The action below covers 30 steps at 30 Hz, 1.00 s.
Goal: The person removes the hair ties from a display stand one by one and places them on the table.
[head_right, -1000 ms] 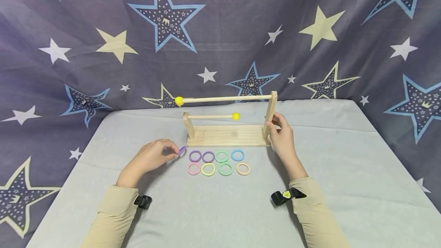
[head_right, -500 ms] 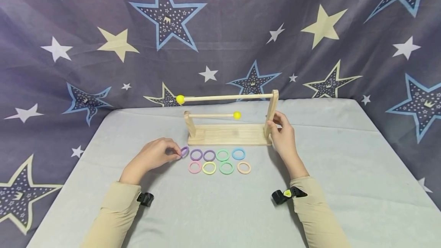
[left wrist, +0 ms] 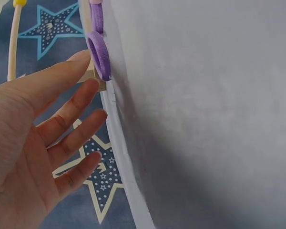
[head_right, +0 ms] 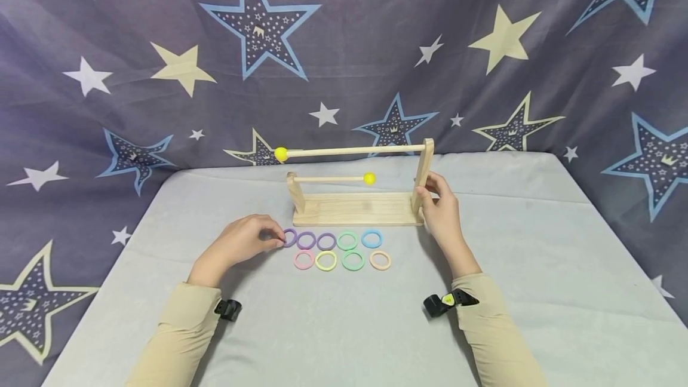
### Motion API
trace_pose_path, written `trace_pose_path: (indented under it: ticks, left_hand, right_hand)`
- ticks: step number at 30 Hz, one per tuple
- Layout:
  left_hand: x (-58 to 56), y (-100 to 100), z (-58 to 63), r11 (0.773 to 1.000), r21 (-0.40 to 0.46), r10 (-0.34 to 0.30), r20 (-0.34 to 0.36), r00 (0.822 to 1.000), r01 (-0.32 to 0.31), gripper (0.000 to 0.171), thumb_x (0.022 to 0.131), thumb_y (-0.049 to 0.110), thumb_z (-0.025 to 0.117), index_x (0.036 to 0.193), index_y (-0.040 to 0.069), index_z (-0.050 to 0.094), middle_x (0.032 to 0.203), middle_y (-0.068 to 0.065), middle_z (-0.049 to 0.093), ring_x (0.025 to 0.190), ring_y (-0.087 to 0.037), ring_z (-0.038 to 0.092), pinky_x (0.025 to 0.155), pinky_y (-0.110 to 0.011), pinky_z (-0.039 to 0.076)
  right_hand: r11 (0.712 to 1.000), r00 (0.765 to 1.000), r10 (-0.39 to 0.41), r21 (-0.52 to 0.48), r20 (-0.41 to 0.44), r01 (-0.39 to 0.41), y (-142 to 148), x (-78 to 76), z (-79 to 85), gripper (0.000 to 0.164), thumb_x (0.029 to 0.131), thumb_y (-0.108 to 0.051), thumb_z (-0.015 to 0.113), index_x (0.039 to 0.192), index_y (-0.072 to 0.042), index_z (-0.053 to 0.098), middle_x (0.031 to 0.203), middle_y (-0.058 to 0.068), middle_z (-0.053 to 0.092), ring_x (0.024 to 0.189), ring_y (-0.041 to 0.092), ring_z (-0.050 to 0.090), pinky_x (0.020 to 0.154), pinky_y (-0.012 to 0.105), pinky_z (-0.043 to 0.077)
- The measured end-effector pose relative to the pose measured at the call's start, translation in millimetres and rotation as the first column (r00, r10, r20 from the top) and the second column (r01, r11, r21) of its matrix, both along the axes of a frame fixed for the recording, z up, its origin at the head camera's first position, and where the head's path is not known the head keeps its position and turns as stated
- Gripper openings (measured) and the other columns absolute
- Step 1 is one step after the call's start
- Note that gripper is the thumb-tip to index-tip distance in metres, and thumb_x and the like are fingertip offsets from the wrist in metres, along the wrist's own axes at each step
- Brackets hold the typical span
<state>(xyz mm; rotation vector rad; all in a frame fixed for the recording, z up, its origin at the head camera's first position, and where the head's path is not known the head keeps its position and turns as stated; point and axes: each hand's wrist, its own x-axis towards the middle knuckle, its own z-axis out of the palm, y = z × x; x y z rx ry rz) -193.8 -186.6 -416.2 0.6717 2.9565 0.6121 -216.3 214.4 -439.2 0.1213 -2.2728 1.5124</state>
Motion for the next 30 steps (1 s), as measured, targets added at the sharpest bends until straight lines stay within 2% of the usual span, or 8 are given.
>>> trace_pose_path:
  ticks: [9, 15, 22, 30]
  left_hand:
    - [6.0, 3, -1.2, 0.997, 0.072, 0.009, 0.000, 1.000, -0.009, 0.015, 0.081, 0.020, 0.082, 0.094, 0.021, 0.075, 0.092, 0.011, 0.071, 0.092, -0.016, 0.066, 0.087, -0.044, 0.051]
    - [9.9, 5, -1.0, 0.993, 0.112, 0.025, -0.009, 1.000, -0.024, 0.016, 0.082, 0.022, 0.081, 0.097, 0.020, 0.075, 0.095, 0.008, 0.071, 0.093, -0.016, 0.066, 0.088, -0.043, 0.050]
    - [16.0, 8, 2.1, 0.987, 0.144, 0.069, -0.011, 0.998, -0.066, 0.015, 0.087, 0.027, 0.078, 0.101, 0.020, 0.075, 0.100, 0.007, 0.070, 0.098, -0.018, 0.064, 0.088, -0.043, 0.050]
    - [24.8, 15, 5.6, 0.978, 0.193, 0.097, -0.076, 0.992, -0.081, 0.021, 0.089, 0.028, 0.076, 0.108, 0.019, 0.073, 0.108, 0.004, 0.070, 0.101, -0.020, 0.064, 0.090, -0.045, 0.049]
  right_hand:
    - [1.000, 1.000, -0.003, 0.014, 0.010, 0.003, 3, -0.2, -0.2, 0.042, 0.100, -0.014, 0.058, 0.138, 0.002, 0.051, 0.126, 0.020, 0.064, 0.109, 0.018, 0.057, 0.079, 0.014, 0.044]
    - [1.000, 1.000, 0.008, 0.018, -0.004, -0.007, 3, -0.2, -0.3, 0.042, 0.100, -0.013, 0.059, 0.138, 0.002, 0.051, 0.125, 0.021, 0.064, 0.109, 0.022, 0.057, 0.078, 0.013, 0.043]
    - [0.999, 1.000, 0.009, 0.031, 0.012, -0.009, 1, -1.5, 1.0, 0.042, 0.101, -0.018, 0.057, 0.137, 0.002, 0.051, 0.125, 0.020, 0.063, 0.113, 0.030, 0.058, 0.082, 0.017, 0.045]
    - [0.999, 0.999, 0.020, 0.028, 0.045, -0.022, -1, 3.7, 6.2, 0.043, 0.102, -0.019, 0.056, 0.139, 0.003, 0.049, 0.128, 0.023, 0.061, 0.117, 0.034, 0.057, 0.085, 0.019, 0.043]
